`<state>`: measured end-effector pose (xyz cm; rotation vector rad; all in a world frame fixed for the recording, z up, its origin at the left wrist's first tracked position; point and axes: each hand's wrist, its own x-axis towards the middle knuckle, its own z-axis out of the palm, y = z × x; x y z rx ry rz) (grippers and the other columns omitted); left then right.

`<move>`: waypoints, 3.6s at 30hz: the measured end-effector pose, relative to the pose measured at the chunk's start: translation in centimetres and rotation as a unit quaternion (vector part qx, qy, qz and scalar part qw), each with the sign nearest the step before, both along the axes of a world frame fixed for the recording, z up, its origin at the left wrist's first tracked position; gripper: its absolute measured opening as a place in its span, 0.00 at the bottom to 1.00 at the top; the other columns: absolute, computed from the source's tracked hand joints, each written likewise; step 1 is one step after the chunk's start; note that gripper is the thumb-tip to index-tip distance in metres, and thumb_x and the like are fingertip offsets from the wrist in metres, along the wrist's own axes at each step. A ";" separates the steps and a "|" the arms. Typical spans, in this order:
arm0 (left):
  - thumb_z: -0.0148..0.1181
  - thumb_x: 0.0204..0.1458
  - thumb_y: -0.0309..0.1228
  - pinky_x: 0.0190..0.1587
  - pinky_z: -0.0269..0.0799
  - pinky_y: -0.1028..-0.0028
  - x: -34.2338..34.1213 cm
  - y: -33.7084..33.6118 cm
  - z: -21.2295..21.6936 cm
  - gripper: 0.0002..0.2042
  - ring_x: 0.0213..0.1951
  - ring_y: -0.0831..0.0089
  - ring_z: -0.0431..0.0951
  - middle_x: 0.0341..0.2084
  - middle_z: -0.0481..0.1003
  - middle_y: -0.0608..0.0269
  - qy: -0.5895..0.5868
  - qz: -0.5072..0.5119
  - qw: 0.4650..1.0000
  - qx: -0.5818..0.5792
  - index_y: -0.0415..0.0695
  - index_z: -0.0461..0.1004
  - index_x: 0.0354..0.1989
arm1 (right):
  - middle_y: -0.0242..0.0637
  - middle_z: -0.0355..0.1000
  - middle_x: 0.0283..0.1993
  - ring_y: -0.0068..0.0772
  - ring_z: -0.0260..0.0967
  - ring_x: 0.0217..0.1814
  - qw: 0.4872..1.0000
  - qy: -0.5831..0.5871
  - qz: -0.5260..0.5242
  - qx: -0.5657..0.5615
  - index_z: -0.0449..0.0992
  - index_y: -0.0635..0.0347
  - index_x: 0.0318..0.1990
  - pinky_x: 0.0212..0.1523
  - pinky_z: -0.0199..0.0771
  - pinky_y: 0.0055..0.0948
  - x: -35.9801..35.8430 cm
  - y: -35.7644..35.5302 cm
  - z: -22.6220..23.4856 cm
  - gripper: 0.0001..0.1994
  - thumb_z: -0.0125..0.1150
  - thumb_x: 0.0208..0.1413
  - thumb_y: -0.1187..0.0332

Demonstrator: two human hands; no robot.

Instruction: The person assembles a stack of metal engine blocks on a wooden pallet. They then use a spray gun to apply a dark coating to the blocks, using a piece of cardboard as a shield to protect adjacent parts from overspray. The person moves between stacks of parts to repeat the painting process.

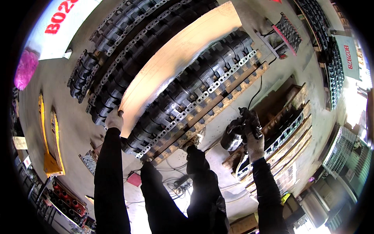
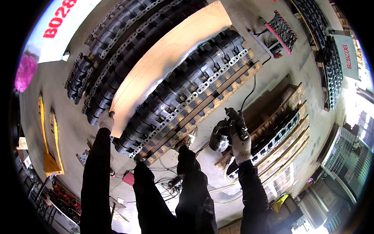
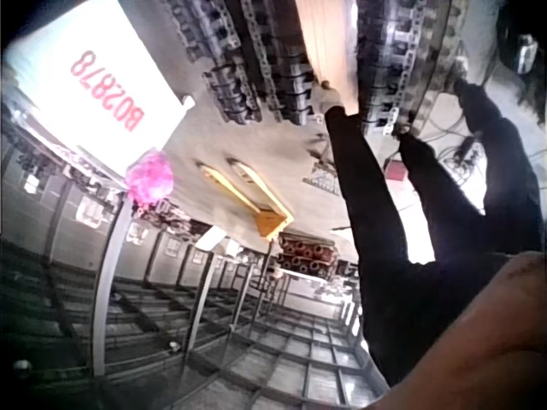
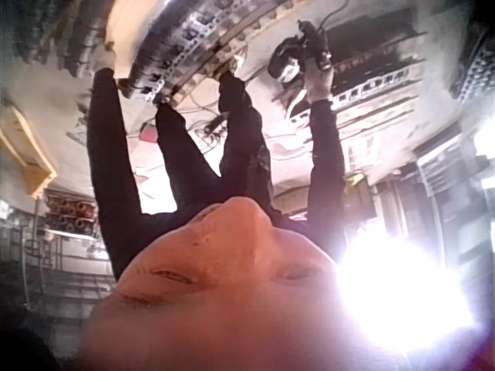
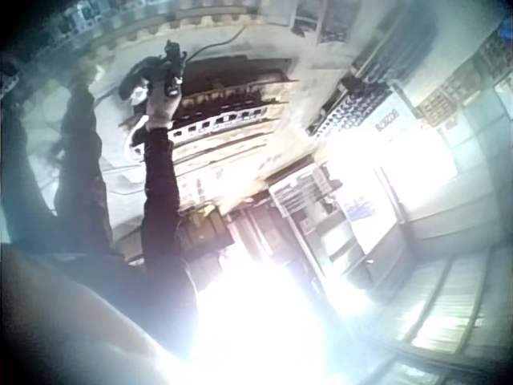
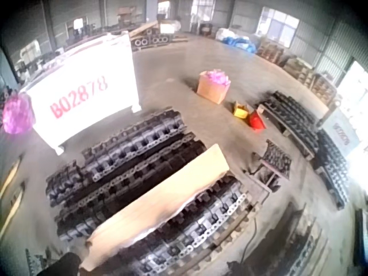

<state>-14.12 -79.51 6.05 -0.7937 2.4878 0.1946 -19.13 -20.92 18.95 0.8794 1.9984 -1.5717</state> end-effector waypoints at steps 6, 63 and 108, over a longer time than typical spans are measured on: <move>0.53 0.59 0.41 0.47 0.73 0.51 0.1 -1.1 -1.6 0.17 0.47 0.46 0.77 0.44 0.78 0.47 0.005 -0.024 1.000 -0.002 0.56 0.72 0.56 | 0.31 0.75 0.50 0.19 0.72 0.47 0.999 0.038 -0.016 -0.022 0.73 0.62 0.59 0.46 0.75 0.22 -1.8 -0.5 0.2 0.16 0.55 0.66 0.73; 0.54 0.58 0.38 0.39 0.72 0.48 0.9 -3.8 -5.9 0.14 0.38 0.44 0.78 0.34 0.78 0.45 0.059 -0.140 0.988 0.010 0.50 0.73 0.50 | 0.31 0.80 0.39 0.17 0.72 0.40 0.932 0.227 0.129 0.252 0.80 0.66 0.49 0.42 0.74 0.25 -16.0 -1.4 -1.7 0.13 0.64 0.61 0.67; 0.52 0.59 0.36 0.39 0.72 0.48 0.3 -3.3 -4.6 0.11 0.39 0.44 0.78 0.33 0.78 0.45 0.063 -0.175 0.982 0.017 0.45 0.72 0.45 | 0.30 0.80 0.39 0.17 0.73 0.40 0.953 0.262 0.009 0.151 0.80 0.66 0.47 0.43 0.74 0.23 -10.9 -1.1 -0.7 0.11 0.64 0.60 0.70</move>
